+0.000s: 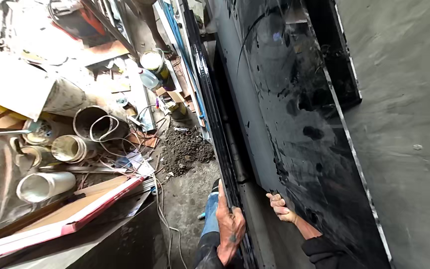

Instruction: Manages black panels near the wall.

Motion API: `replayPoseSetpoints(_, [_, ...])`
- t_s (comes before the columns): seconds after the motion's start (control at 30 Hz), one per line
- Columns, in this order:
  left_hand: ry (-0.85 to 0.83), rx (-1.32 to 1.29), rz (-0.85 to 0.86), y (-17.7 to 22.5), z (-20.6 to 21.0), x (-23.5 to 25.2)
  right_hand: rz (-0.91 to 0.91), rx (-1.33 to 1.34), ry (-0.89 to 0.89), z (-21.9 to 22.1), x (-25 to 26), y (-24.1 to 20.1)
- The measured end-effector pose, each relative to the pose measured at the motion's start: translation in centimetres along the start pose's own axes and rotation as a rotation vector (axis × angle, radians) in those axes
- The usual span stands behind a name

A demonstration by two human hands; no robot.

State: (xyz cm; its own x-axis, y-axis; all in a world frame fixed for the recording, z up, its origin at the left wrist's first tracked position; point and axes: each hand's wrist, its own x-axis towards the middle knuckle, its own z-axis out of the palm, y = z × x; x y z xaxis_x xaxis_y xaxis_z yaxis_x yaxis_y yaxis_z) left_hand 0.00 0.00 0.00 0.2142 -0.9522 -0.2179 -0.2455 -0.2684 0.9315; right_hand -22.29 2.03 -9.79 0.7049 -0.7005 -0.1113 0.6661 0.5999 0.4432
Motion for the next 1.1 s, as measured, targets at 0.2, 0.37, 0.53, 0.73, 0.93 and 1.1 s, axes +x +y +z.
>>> replayPoseSetpoints(0.2, [0.007, 0.002, 0.027, -0.1, -0.1, 0.1, 0.034, -0.003, -0.052, -0.9, -0.1, -0.2])
replayPoseSetpoints(0.37, [0.005, 0.012, 0.024, -0.1, -0.2, 0.1, 0.038, 0.025, -0.049, -1.1, -0.1, -0.1])
replayPoseSetpoints(0.53, [0.011, 0.033, 0.017, -0.1, -0.1, 0.0, 0.016, -0.115, -0.080, -4.5, -1.8, -2.8])
replayPoseSetpoints(0.73, [0.017, -0.008, 0.030, -0.2, 0.0, 0.0, -0.013, -0.096, -0.021, -2.7, -1.1, -1.8])
replayPoseSetpoints(0.93, [0.019, 0.026, 0.028, -0.1, -0.3, 0.1, -0.003, -0.052, -0.039, 0.1, 1.0, 0.3])
replayPoseSetpoints(1.1, [0.013, 0.022, 0.031, -0.2, -0.3, 0.0, 0.010, -0.069, -0.074, -2.7, -0.2, -1.4])
